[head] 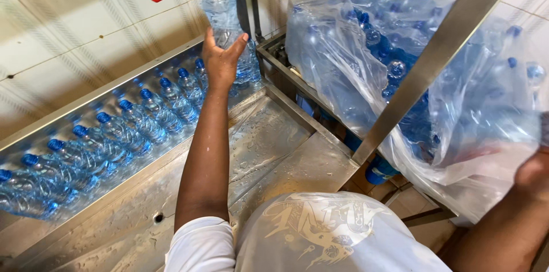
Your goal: The person fills clear plastic water bottles with water from a wall-mounted tap. They place the filled bottles in a row on the stainless steel counter and continue the process with more bottles from a plastic bag.
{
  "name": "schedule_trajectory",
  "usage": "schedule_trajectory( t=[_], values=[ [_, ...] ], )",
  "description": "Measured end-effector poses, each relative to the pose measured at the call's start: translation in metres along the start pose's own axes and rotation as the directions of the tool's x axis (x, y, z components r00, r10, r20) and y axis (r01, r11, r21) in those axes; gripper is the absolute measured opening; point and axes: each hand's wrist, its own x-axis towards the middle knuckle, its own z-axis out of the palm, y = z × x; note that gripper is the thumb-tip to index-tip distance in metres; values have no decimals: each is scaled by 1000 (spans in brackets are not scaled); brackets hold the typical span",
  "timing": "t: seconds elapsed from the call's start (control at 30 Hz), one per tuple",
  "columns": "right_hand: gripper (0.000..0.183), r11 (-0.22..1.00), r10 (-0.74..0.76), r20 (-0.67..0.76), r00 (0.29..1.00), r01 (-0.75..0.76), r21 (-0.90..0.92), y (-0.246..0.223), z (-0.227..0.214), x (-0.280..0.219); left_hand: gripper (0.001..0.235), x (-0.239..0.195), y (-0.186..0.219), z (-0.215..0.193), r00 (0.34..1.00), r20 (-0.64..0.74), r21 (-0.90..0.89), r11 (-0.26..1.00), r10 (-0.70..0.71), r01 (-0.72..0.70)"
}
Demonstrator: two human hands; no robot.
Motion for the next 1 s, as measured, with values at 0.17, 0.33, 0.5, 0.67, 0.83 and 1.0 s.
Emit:
schedule_trajectory(
  t=[0.17,0.33,0.5,0.67,0.83,1.0],
  values=[
    [147,994,-86,-22,996,84,-64,-20,59,-10,116,2,1,3,999,-6,49,998,-37,37],
    [67,898,-356,823,442,-80,432,-73,216,-24,128,4,-5,3,997,43,45,997,-66,64],
    [102,685,-156,952,263,-666,296,-118,286,-15,123,-5,16,-4,992,78,33,995,-97,95],
    [132,780,343,824,451,-625,17,-40,329,-6,68,-12,18,-3,992,36,-206,973,117,-108],
    [105,960,275,316,908,-238,-151,-32,424,103,54,-12,31,3,992,-42,-323,938,117,-124],
    [100,993,30,260,965,1,-119,-30,482,156,56,-17,20,-9,992,-45,-269,955,116,-124]
  ],
)
